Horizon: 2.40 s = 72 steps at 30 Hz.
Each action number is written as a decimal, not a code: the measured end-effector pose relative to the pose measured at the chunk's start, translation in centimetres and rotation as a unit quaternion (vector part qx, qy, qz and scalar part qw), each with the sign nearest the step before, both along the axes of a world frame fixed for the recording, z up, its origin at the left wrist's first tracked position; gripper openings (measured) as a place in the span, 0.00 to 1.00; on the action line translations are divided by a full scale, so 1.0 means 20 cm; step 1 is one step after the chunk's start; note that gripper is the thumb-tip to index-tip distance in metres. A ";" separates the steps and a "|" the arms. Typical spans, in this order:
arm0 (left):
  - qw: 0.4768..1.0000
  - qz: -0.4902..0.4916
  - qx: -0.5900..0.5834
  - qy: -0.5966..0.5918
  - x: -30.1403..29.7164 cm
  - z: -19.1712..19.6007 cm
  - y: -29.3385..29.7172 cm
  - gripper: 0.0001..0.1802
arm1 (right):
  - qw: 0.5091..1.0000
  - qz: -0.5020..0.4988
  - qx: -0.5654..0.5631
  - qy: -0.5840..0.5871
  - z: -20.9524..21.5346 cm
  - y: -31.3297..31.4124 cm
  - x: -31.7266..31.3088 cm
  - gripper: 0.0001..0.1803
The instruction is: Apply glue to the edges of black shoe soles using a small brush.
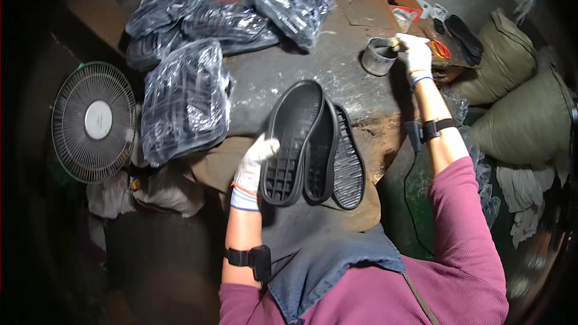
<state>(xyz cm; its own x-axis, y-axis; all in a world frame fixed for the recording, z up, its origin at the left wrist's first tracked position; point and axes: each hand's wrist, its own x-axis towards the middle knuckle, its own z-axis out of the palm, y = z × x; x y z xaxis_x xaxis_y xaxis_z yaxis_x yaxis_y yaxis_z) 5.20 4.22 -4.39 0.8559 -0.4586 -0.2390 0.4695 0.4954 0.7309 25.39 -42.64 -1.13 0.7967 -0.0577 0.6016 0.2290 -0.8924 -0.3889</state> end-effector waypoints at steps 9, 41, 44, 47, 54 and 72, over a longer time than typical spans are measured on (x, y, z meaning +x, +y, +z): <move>0.925 0.001 -0.379 0.015 -0.06 0.37 -0.36 0.51 | 0.953 0.098 0.279 -0.060 0.22 0.30 -0.34 0.13; 0.966 0.073 -0.236 0.069 0.06 0.16 -0.16 0.33 | 0.850 0.368 0.298 0.233 0.31 1.00 -1.23 0.09; 0.976 0.097 -0.174 0.091 0.05 0.12 -0.08 0.27 | 0.904 0.386 0.109 0.150 0.37 0.98 -1.20 0.10; 0.981 0.109 0.129 -0.096 0.01 0.02 -0.03 0.29 | 0.923 0.371 0.059 0.087 0.41 0.99 -1.18 0.07; 0.950 -0.086 -0.272 0.125 -0.06 0.15 -0.08 0.39 | 0.860 0.256 0.407 0.172 0.41 0.92 -1.07 0.08; 0.904 -0.097 -0.343 0.237 -0.21 0.07 -0.15 0.49 | 0.968 0.207 -0.116 -0.080 0.37 0.78 -0.79 0.09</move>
<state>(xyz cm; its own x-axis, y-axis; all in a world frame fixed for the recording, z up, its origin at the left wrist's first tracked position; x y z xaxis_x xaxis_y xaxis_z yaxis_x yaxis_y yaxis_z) 0.92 1.19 -3.09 0.6196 -0.7684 -0.1601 0.7761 0.6303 -0.0216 9.68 -27.10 6.37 0.6177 0.3985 0.6780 0.6267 -0.7703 -0.1182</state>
